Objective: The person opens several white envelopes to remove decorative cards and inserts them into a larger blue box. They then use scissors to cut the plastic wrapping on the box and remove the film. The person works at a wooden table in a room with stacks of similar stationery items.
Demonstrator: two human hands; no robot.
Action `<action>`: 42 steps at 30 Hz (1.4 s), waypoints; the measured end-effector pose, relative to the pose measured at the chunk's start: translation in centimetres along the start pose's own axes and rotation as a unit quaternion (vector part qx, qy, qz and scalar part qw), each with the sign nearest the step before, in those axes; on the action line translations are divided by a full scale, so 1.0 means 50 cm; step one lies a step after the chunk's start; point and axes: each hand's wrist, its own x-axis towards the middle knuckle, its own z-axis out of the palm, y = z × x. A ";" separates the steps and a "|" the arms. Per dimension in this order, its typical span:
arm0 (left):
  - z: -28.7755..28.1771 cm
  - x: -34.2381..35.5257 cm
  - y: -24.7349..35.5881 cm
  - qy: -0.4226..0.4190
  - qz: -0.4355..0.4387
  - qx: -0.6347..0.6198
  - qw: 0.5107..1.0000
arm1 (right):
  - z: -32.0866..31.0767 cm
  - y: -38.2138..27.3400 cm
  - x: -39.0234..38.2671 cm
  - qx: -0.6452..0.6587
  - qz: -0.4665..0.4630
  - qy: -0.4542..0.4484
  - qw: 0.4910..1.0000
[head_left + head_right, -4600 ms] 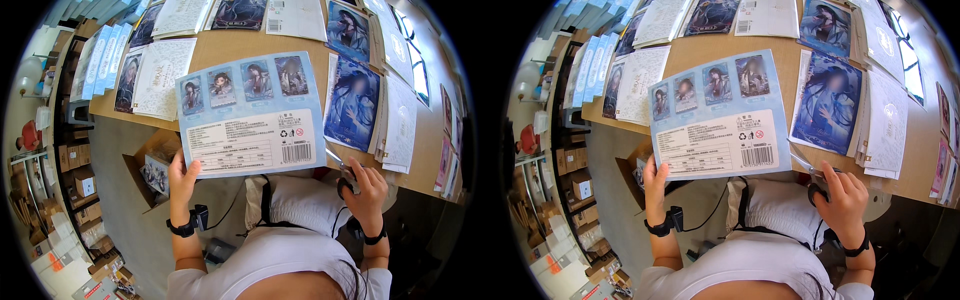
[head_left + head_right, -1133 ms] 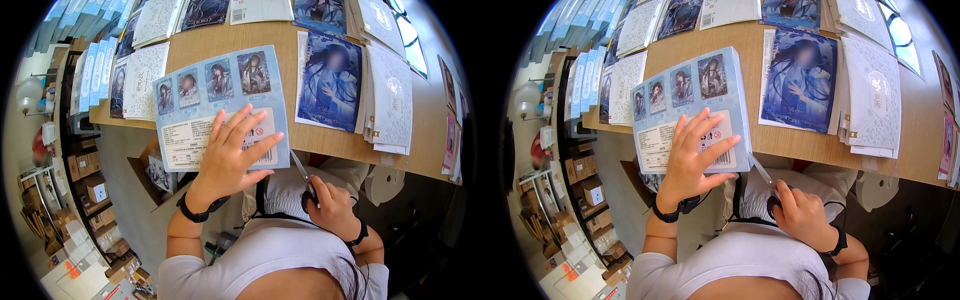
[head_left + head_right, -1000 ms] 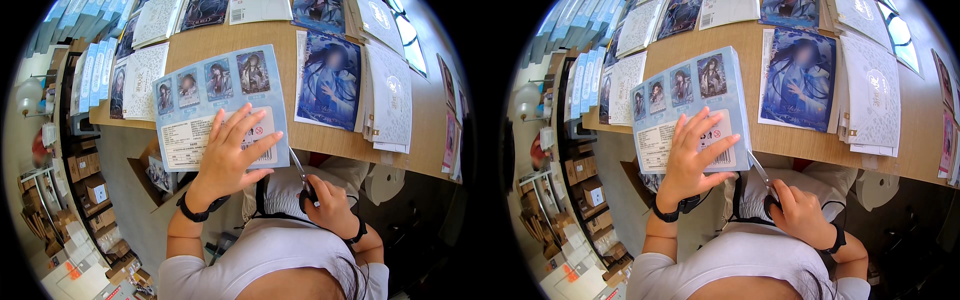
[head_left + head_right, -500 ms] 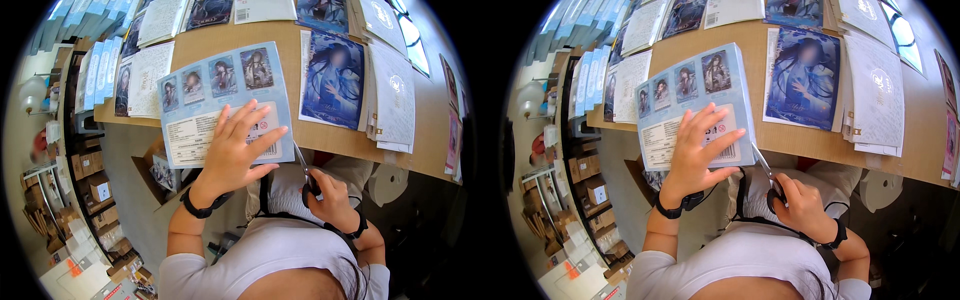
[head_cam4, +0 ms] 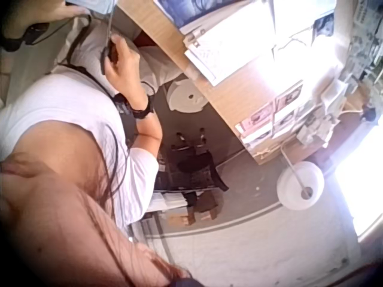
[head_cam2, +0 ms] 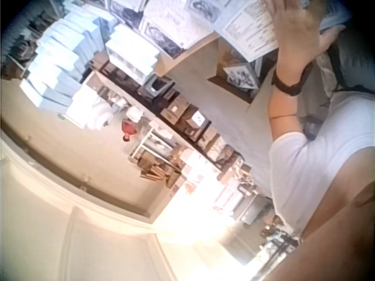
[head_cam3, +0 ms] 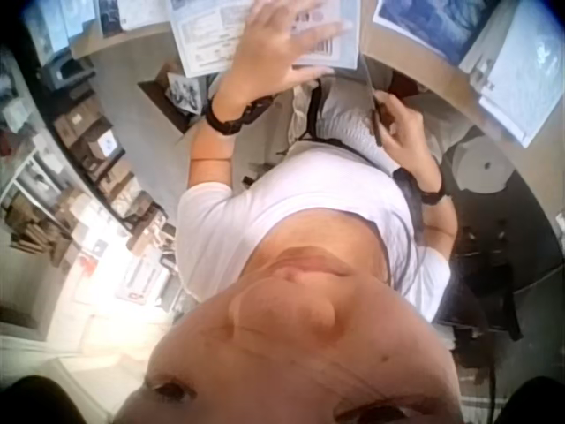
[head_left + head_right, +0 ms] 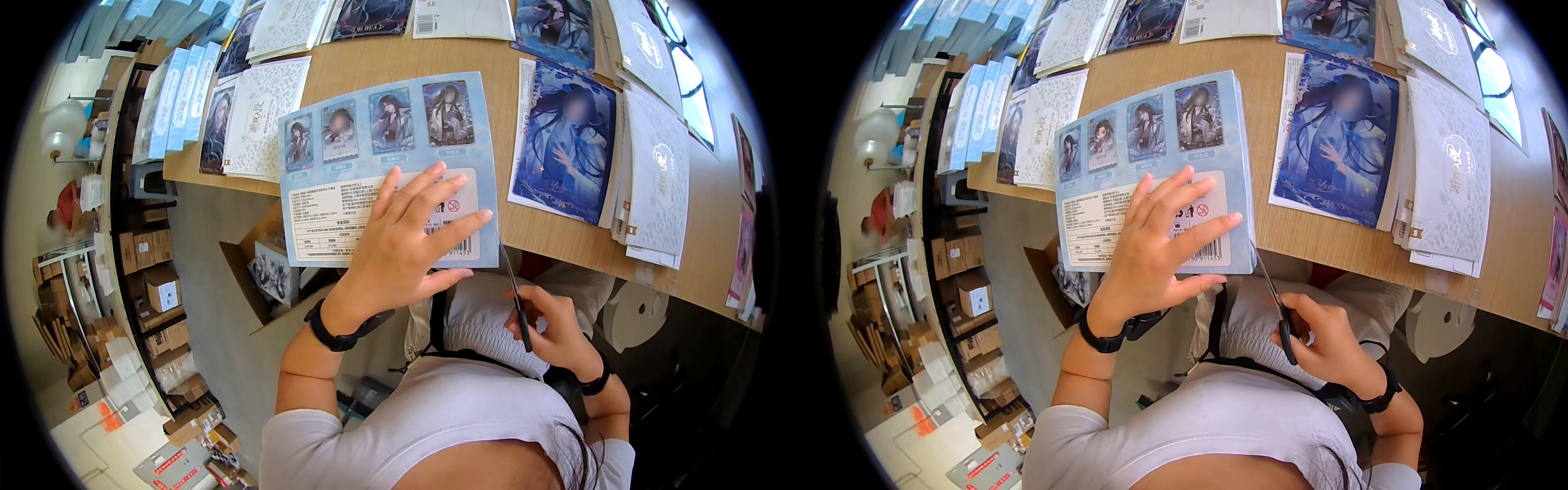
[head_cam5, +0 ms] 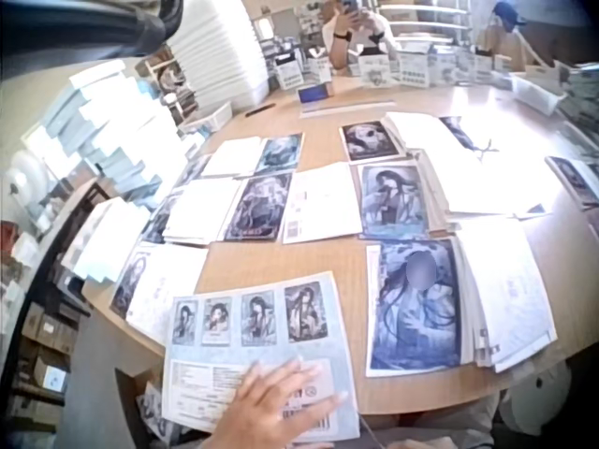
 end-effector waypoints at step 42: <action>0.014 0.009 0.003 0.008 0.006 0.024 1.000 | -0.019 0.024 0.005 0.426 0.011 -0.222 0.877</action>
